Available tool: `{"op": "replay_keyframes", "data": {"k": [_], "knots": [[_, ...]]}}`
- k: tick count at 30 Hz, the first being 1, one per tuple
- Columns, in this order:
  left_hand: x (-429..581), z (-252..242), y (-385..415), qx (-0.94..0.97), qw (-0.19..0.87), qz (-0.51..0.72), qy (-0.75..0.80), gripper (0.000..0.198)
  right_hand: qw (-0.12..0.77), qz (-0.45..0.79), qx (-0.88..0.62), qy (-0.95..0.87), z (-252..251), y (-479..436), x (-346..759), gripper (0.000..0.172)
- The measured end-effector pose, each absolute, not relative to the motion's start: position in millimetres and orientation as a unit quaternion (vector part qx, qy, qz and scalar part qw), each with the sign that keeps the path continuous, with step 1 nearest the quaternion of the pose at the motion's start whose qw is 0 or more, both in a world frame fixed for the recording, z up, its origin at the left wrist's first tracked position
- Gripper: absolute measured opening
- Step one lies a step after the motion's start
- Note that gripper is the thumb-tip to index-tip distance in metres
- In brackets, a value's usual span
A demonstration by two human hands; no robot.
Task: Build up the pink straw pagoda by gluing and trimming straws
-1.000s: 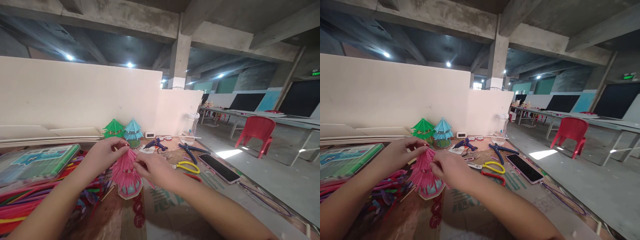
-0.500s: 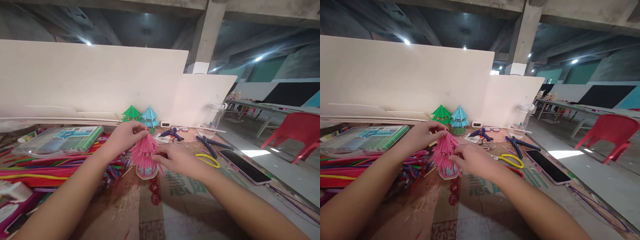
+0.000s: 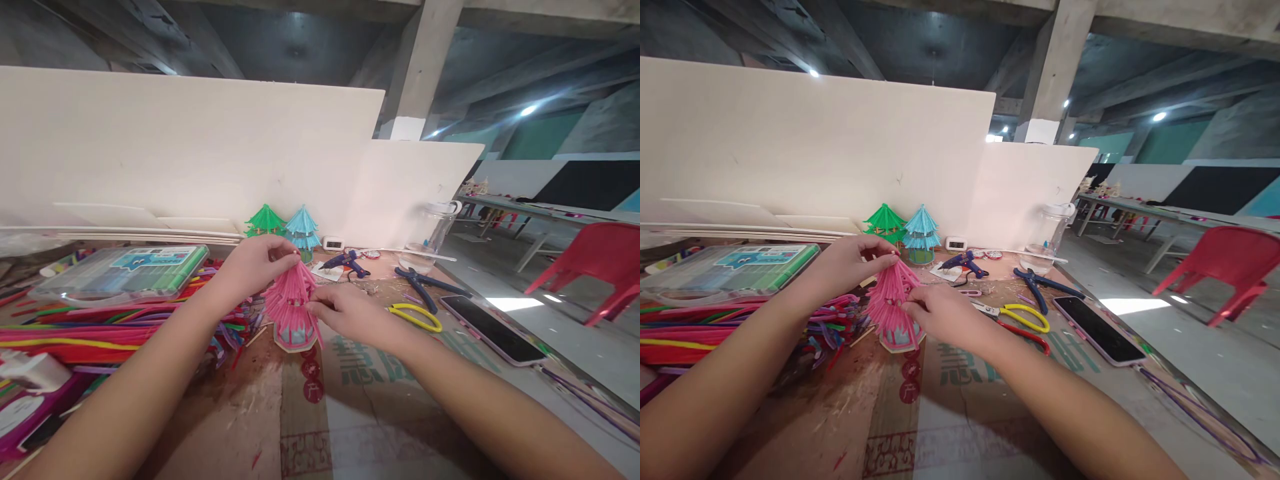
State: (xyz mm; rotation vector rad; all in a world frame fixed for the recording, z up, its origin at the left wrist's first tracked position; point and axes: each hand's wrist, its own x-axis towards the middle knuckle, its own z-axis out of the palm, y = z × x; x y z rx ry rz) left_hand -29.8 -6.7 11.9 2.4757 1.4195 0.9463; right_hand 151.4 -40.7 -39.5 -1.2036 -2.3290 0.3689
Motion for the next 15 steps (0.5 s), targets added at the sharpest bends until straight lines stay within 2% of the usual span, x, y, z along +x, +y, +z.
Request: {"op": "replay_keyframes", "data": {"k": [10, 15], "knots": [[-31.7, 11.8, -3.0, 0.828, 0.079, 0.313, 0.459, 0.028, 0.258, 0.145, -0.422, -0.857, -42.0, -39.4, 151.4, 0.029], [-33.5, 12.9, -3.3, 0.835, 0.088, 0.305, 0.450, 0.036, 0.262, 0.143, -0.424, -0.855, -42.7, -38.8, 151.3, 0.028]]}}
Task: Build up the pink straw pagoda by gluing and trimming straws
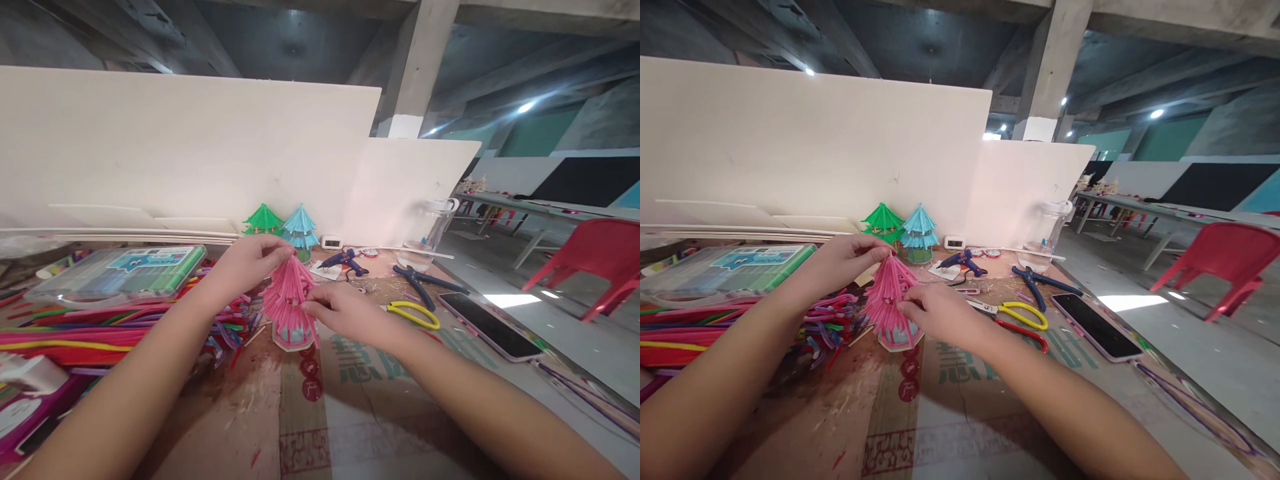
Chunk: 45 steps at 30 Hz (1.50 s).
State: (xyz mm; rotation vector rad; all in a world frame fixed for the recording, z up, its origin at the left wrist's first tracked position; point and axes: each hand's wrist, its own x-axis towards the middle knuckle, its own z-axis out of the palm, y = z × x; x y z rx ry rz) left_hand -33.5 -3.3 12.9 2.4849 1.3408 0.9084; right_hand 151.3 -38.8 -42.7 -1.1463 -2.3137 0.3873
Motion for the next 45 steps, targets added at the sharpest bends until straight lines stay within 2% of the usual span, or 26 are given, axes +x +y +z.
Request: {"op": "replay_keyframes", "data": {"k": [9, 34, 45], "knots": [[-24.8, 9.7, -9.9, 0.831, 0.068, 0.303, 0.461, 0.022, 0.257, 0.122, -0.429, -0.857, -40.4, -37.7, 153.6, 0.028], [-25.8, 10.8, -11.2, 0.826, 0.074, 0.294, 0.476, 0.022, 0.270, 0.067, -0.441, -0.853, -41.8, -43.7, 149.0, 0.024], [-25.6, 10.3, -9.4, 0.824, 0.090, 0.311, 0.465, 0.020, 0.257, 0.082, -0.457, -0.848, -41.0, -44.3, 149.3, 0.024]]}}
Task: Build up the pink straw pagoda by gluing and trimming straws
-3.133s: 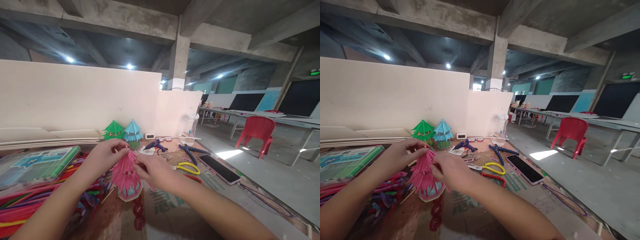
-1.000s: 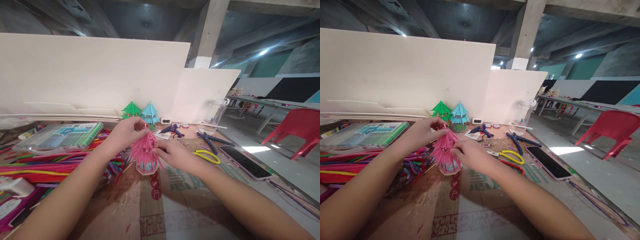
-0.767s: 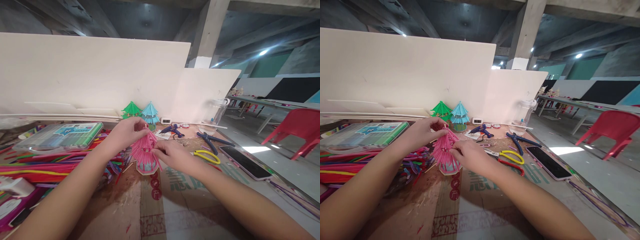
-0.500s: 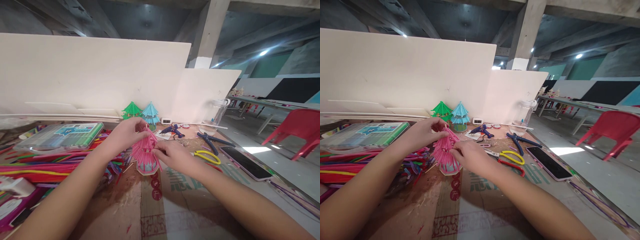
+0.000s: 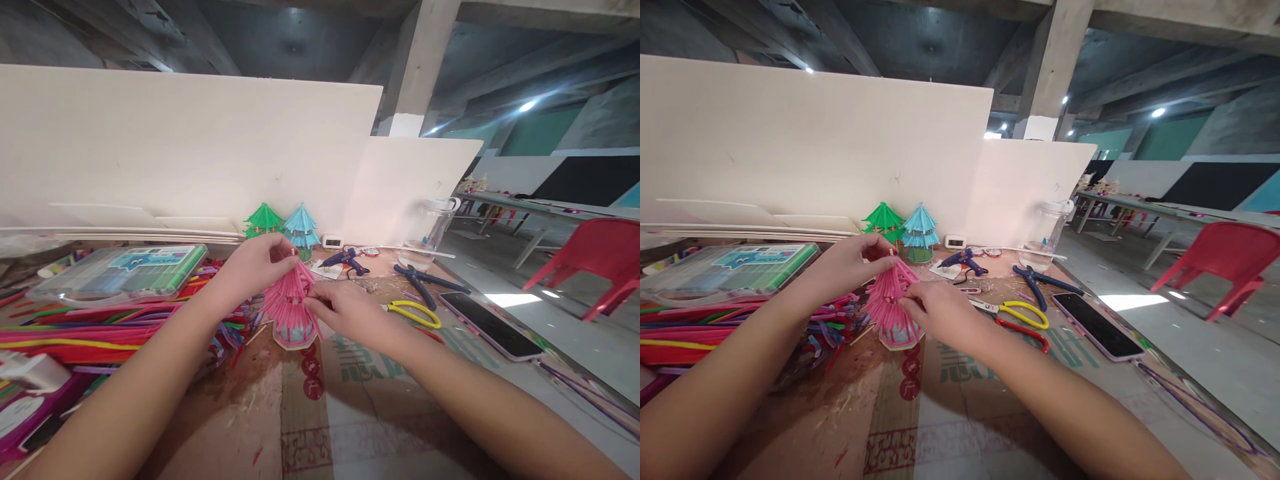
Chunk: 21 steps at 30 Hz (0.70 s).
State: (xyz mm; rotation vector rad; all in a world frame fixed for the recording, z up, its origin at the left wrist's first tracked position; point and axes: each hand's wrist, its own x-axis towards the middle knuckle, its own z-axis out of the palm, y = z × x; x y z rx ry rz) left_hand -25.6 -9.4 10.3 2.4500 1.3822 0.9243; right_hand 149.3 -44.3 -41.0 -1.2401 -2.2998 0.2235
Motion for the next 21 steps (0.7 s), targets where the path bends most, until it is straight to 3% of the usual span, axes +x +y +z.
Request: {"op": "replay_keyframes", "data": {"k": [11, 15, 21], "knots": [[-37, 12, 5, 0.812, 0.133, 0.360, 0.440, 0.045, 0.284, 0.071, -0.445, -0.846, -29, -45, 163, 0.035], [-41, 16, 5, 0.783, 0.044, 0.371, 0.498, 0.041, 0.297, 0.067, -0.457, -0.836, -22, -45, 171, 0.040], [-46, 19, 3, 0.789, 0.090, 0.355, 0.494, 0.024, 0.305, 0.057, -0.449, -0.838, -21, -44, 174, 0.039]]}}
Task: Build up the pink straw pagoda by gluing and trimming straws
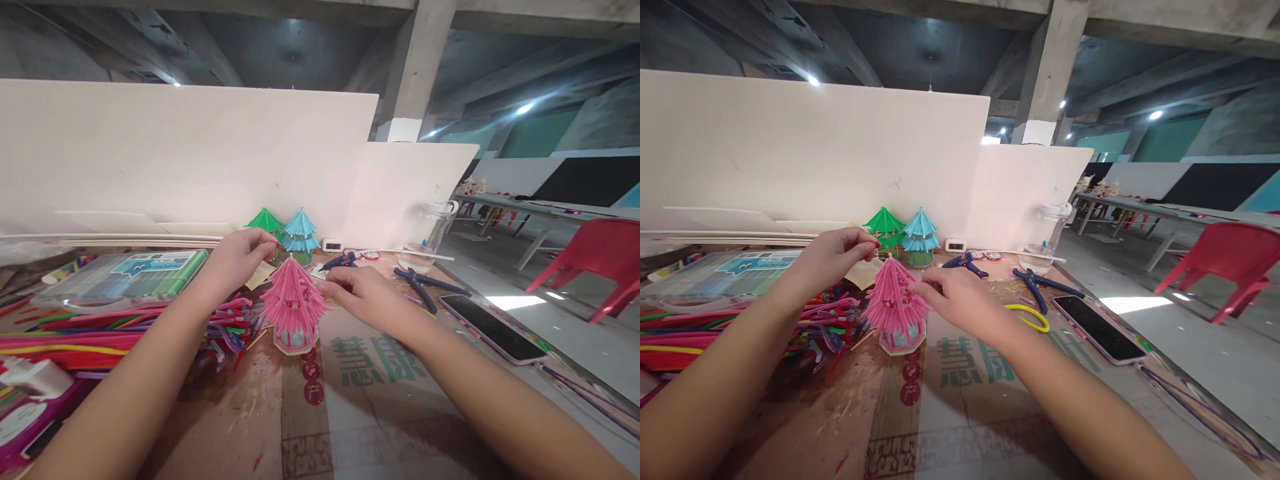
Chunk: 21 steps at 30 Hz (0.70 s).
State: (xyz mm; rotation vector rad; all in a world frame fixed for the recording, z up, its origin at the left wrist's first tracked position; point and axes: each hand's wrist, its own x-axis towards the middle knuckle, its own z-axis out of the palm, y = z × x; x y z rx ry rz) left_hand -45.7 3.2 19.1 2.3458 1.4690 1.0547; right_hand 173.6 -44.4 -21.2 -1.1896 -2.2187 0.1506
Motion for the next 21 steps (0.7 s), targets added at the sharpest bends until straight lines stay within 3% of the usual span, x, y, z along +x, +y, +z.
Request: {"op": "replay_keyframes", "data": {"k": [4, 12, 16, 21], "knots": [[-46, 17, 4, 0.775, 0.094, 0.369, 0.504, 0.025, 0.303, 0.059, -0.447, -0.840, -20, -45, 175, 0.038], [-41, 18, 1, 0.803, 0.007, 0.319, 0.503, 0.045, 0.287, 0.062, -0.443, -0.847, -25, -46, 167, 0.037], [-40, 15, 2, 0.806, 0.059, 0.340, 0.480, 0.034, 0.268, 0.068, -0.449, -0.850, -32, -44, 159, 0.036], [-38, 14, -2, 0.817, 0.093, 0.326, 0.467, 0.040, 0.258, 0.071, -0.446, -0.854, -40, -43, 154, 0.030]]}}
